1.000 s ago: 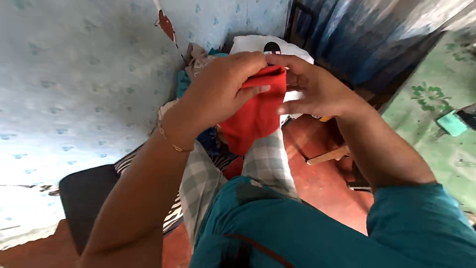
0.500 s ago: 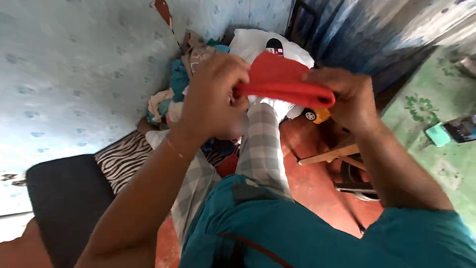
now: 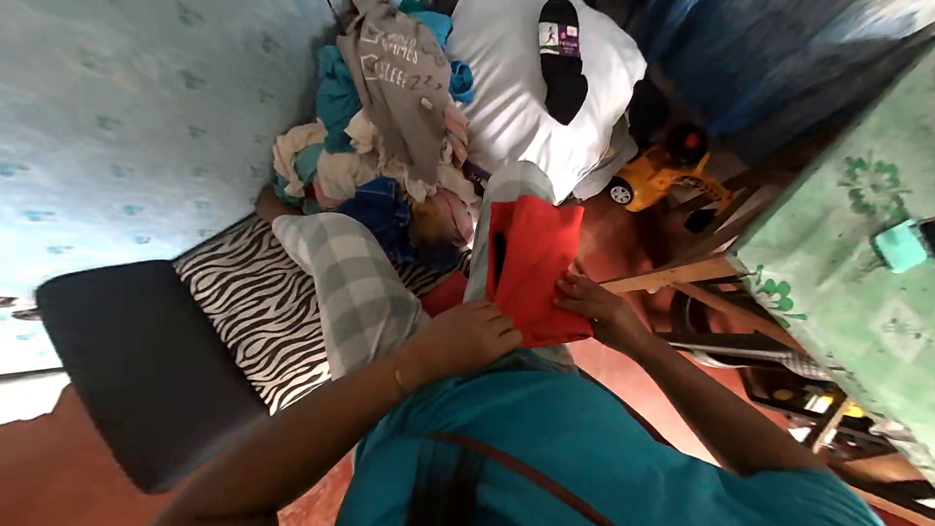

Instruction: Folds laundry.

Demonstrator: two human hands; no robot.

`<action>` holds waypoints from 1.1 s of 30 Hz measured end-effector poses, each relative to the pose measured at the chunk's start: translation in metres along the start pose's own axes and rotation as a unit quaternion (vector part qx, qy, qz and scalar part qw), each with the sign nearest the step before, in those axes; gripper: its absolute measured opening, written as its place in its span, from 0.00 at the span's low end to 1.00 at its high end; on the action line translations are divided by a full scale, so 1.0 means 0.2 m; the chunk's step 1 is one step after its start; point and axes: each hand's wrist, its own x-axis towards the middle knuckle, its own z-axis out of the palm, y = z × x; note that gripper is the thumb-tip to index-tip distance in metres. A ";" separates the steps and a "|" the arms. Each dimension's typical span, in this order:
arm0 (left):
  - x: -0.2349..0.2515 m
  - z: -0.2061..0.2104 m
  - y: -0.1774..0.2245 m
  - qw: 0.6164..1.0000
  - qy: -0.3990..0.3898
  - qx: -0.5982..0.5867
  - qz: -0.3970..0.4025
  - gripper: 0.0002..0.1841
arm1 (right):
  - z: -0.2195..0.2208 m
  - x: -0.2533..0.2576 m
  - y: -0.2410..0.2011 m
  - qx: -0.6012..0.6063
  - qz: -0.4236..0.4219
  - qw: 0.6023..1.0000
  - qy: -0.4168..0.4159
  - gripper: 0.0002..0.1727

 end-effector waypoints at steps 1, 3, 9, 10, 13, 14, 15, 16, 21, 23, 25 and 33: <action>0.01 0.00 0.00 1.000 -0.017 -0.015 0.001 0.09 | -0.01 0.01 0.01 0.000 -0.008 1.000 -0.011 0.24; 0.02 -0.01 0.00 0.995 -0.051 -0.082 -0.037 0.11 | -0.02 0.02 0.00 -0.003 -0.020 0.999 -0.035 0.28; 0.16 -0.09 -0.22 0.864 0.114 -0.256 -0.418 0.23 | 0.02 0.01 -0.02 -0.011 -0.030 0.997 -0.076 0.38; 0.20 -0.09 -0.26 0.833 0.128 -0.294 -0.451 0.23 | 0.03 0.01 -0.02 -0.013 -0.031 0.997 -0.076 0.37; 0.29 -0.08 -0.32 0.780 0.150 -0.388 -0.468 0.28 | 0.01 0.02 -0.02 -0.033 -0.040 0.995 -0.084 0.35; 0.31 -0.08 -0.33 0.769 0.156 -0.412 -0.463 0.29 | 0.01 0.02 -0.02 -0.039 -0.044 0.995 -0.086 0.35; 0.33 -0.07 -0.34 0.759 0.162 -0.431 -0.461 0.32 | 0.01 0.02 -0.02 -0.040 -0.047 0.994 -0.087 0.35; 0.34 -0.07 -0.34 0.751 0.167 -0.442 -0.461 0.33 | 0.01 0.03 -0.02 -0.041 -0.049 0.994 -0.090 0.35; 0.31 -0.09 -0.32 0.759 0.174 -0.406 -0.477 0.33 | 0.00 0.03 -0.03 -0.037 -0.047 0.993 -0.099 0.36; 0.30 -0.11 -0.30 0.797 0.156 -0.324 -0.486 0.29 | -0.01 0.03 -0.02 -0.030 -0.042 0.993 -0.102 0.37; 0.28 -0.12 -0.30 0.820 0.165 -0.295 -0.462 0.22 | 0.00 0.04 -0.03 -0.026 -0.046 0.994 -0.095 0.37; 0.30 -0.09 -0.34 0.815 0.187 -0.348 -0.423 0.14 | -0.02 0.05 -0.03 -0.023 -0.045 0.994 -0.101 0.37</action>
